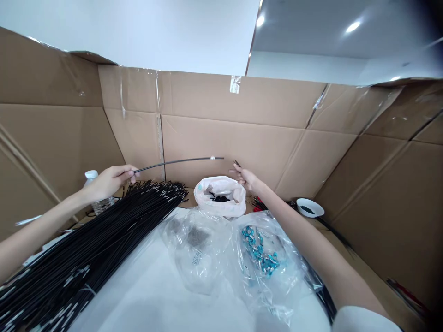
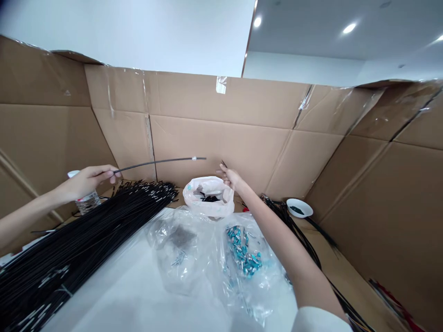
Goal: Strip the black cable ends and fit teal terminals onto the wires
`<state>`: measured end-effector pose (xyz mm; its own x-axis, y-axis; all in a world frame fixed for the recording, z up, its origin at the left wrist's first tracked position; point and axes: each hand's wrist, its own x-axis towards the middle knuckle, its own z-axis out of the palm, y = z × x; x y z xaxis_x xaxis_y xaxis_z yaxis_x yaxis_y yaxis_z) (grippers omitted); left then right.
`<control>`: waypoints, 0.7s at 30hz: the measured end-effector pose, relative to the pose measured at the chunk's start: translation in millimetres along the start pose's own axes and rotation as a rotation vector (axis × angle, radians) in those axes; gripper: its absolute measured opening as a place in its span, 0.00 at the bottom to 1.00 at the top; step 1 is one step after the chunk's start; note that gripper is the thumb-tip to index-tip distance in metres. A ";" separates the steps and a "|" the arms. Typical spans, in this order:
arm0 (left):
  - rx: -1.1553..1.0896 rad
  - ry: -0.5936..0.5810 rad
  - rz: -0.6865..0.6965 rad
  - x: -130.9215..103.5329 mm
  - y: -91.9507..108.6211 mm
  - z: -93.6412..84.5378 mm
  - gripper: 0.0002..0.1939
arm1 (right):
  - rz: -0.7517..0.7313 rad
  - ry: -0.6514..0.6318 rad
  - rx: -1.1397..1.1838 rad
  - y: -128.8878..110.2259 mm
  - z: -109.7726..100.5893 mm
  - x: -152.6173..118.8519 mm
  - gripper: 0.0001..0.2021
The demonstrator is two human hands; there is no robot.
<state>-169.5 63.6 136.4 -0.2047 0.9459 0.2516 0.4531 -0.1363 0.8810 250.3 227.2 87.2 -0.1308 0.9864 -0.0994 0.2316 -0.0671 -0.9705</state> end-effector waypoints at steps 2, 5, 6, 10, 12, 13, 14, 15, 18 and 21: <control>0.026 -0.005 -0.007 -4.3 -11.0 -7.0 0.19 | -0.024 -0.125 0.070 -2.2 -6.0 -16.4 0.24; 0.193 -0.065 0.072 -8.0 -24.1 -13.6 0.12 | -0.030 -0.328 0.129 0.5 -5.1 -46.2 0.24; 0.270 -0.117 0.135 -8.3 -26.8 -14.9 0.10 | -0.026 -0.460 0.161 2.6 -2.3 -56.4 0.24; 0.525 -0.276 0.320 -6.8 -27.8 -16.0 0.19 | -0.013 -0.777 0.168 12.8 14.0 -91.5 0.24; 0.623 -0.276 0.346 -5.3 -26.2 -15.9 0.21 | -0.048 -0.778 0.220 17.5 21.9 -103.7 0.20; 0.683 -0.271 0.357 -4.5 -26.1 -16.3 0.21 | -0.067 -0.754 0.256 19.6 25.4 -108.7 0.18; 0.756 -0.263 0.367 -3.8 -26.7 -17.0 0.21 | -0.086 -0.721 0.291 21.5 28.7 -113.5 0.17; 0.840 -0.256 0.376 -3.0 -28.1 -18.1 0.20 | -0.104 -0.687 0.322 23.2 31.7 -118.4 0.18; 1.073 -0.251 0.424 -0.7 -34.0 -22.5 0.20 | -0.142 -0.608 0.379 26.6 39.2 -136.1 0.23; 1.207 -0.234 0.479 0.6 -36.3 -25.2 0.24 | -0.109 -0.597 0.403 27.8 41.6 -157.1 0.24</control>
<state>-208.0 61.7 114.7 0.2903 0.9224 0.2547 0.9470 -0.2386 -0.2150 237.2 64.1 66.6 -0.6633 0.7482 0.0110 -0.1706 -0.1369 -0.9758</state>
